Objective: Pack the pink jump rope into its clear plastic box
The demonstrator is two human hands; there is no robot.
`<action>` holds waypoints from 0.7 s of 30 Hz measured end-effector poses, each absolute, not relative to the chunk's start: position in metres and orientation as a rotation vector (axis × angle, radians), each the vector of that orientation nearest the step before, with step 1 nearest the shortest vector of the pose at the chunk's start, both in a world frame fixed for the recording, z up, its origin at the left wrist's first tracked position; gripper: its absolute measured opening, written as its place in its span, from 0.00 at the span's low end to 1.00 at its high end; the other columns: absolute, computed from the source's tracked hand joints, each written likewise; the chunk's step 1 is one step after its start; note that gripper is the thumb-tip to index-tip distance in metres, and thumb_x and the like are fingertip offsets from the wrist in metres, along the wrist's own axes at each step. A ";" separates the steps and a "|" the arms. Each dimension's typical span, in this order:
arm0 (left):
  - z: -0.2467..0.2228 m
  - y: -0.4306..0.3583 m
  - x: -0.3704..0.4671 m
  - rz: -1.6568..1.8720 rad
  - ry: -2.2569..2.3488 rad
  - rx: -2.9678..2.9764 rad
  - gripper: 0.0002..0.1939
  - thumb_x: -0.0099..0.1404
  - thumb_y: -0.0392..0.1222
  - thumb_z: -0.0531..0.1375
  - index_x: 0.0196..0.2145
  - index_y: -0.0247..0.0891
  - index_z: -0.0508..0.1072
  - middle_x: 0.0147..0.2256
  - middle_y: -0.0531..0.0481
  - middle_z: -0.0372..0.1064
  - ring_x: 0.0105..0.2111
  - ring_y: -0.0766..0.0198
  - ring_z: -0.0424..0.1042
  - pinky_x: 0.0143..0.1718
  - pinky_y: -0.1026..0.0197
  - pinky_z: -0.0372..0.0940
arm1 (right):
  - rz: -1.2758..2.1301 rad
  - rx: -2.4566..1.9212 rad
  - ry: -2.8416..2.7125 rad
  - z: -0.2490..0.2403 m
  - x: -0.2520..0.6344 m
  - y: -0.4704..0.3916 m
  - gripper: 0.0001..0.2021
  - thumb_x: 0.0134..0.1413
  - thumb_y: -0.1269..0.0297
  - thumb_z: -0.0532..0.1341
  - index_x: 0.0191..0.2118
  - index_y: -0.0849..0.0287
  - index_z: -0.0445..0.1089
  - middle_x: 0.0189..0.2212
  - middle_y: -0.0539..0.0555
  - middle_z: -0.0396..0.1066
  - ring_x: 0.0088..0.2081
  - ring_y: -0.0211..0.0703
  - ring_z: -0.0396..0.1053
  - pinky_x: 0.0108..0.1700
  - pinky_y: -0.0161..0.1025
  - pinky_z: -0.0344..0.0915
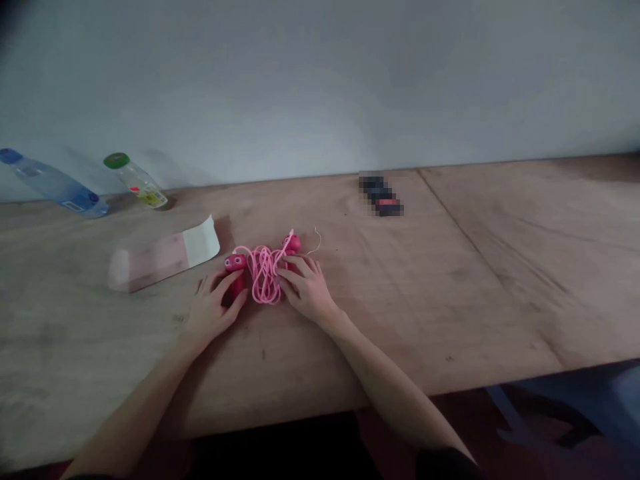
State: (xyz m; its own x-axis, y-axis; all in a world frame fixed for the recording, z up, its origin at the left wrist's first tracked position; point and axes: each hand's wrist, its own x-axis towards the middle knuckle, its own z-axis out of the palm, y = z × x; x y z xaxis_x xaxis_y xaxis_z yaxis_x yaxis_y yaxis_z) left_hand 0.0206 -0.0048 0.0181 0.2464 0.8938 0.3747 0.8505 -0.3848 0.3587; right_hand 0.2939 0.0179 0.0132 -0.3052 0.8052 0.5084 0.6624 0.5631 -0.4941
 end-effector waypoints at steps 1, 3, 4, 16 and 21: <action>0.017 -0.004 0.021 0.814 1.701 2.412 0.22 0.76 0.54 0.61 0.62 0.46 0.76 0.54 0.39 0.74 0.54 0.45 0.76 0.57 0.41 0.69 | 0.247 -1.187 -2.077 0.013 0.293 0.017 0.12 0.75 0.62 0.61 0.52 0.51 0.82 0.57 0.59 0.78 0.60 0.58 0.73 0.62 0.59 0.70; 0.016 -0.004 0.022 0.796 1.718 2.398 0.22 0.75 0.54 0.62 0.62 0.46 0.76 0.53 0.39 0.74 0.53 0.44 0.76 0.56 0.41 0.69 | 0.244 -1.224 -2.111 0.012 0.291 0.017 0.12 0.74 0.63 0.60 0.51 0.51 0.82 0.59 0.60 0.77 0.62 0.60 0.71 0.64 0.61 0.69; 0.016 -0.004 0.022 0.782 1.726 2.391 0.22 0.75 0.54 0.62 0.62 0.46 0.75 0.52 0.39 0.75 0.52 0.44 0.76 0.56 0.41 0.69 | 0.238 -1.241 -2.124 0.011 0.291 0.017 0.12 0.74 0.63 0.60 0.51 0.51 0.82 0.59 0.61 0.76 0.63 0.61 0.70 0.65 0.62 0.68; 0.016 -0.003 0.022 0.714 1.705 2.430 0.22 0.75 0.51 0.61 0.61 0.40 0.75 0.50 0.40 0.80 0.48 0.44 0.76 0.51 0.43 0.67 | 0.279 -0.921 -2.092 0.017 0.285 0.020 0.11 0.73 0.68 0.58 0.52 0.53 0.77 0.50 0.58 0.82 0.64 0.53 0.74 0.70 0.59 0.67; 0.017 -0.002 0.021 0.702 1.703 2.409 0.23 0.76 0.53 0.60 0.62 0.42 0.75 0.49 0.40 0.81 0.48 0.45 0.77 0.52 0.43 0.66 | 0.314 -0.903 -2.213 0.022 0.284 0.012 0.08 0.70 0.67 0.60 0.45 0.52 0.77 0.46 0.55 0.82 0.61 0.53 0.76 0.70 0.61 0.65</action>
